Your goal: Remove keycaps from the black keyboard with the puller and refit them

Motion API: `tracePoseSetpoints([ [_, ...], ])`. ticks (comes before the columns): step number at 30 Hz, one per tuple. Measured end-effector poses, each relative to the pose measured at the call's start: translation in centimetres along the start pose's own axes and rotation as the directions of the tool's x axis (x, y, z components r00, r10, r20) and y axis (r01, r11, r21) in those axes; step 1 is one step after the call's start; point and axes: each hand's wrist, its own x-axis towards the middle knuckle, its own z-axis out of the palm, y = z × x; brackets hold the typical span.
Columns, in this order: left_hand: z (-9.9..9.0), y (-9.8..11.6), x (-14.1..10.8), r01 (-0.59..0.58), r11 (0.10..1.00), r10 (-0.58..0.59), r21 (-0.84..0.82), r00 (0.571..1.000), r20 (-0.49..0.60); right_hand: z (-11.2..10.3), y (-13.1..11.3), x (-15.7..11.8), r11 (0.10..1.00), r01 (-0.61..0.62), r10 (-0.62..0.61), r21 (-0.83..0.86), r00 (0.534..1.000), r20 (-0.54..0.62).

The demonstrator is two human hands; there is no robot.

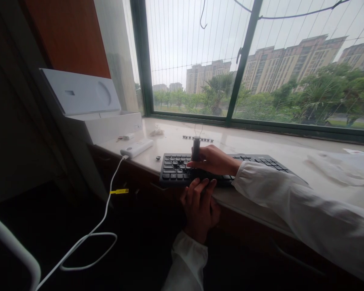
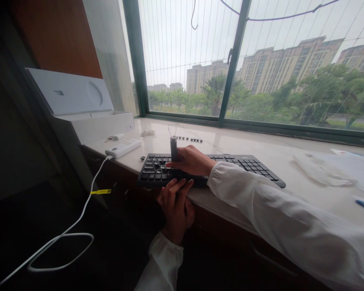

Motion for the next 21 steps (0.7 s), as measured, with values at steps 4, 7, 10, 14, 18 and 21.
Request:
tracePoseSetpoints([
  [4, 0.02, -0.01, 0.05, 0.002, 1.0, -0.002, -0.007, 1.0, -0.005, 0.07, 0.25, 0.07, 1.0, 0.025, -0.025, 0.005, 1.0, 0.014],
  [7, 0.06, 0.03, 0.09, 0.001, 1.0, -0.001, -0.029, 1.0, -0.011, 0.06, 0.37, -0.03, 0.994, 0.11, -0.11, -0.002, 0.994, -0.008],
  [10, 0.11, 0.16, 0.15, 0.008, 0.999, -0.009, -0.045, 1.0, -0.021, 0.18, 0.51, -0.2, 0.979, 0.202, -0.202, -0.014, 0.978, -0.046],
  [14, 0.15, 0.36, 0.26, 0.026, 0.997, -0.029, -0.074, 0.999, -0.042, 0.54, 0.71, -0.39, 0.965, 0.259, -0.26, -0.028, 0.961, -0.095],
  [18, 0.07, 0.52, 0.42, 0.029, 0.996, -0.033, -0.089, 0.998, -0.046, 0.78, 0.83, -0.41, 0.963, 0.268, -0.27, -0.033, 0.953, -0.134],
  [21, -0.06, 0.59, 0.56, 0.039, 0.995, -0.043, -0.09, 0.998, -0.043, 0.81, 0.82, -0.42, 0.961, 0.273, -0.276, -0.042, 0.95, -0.148],
])
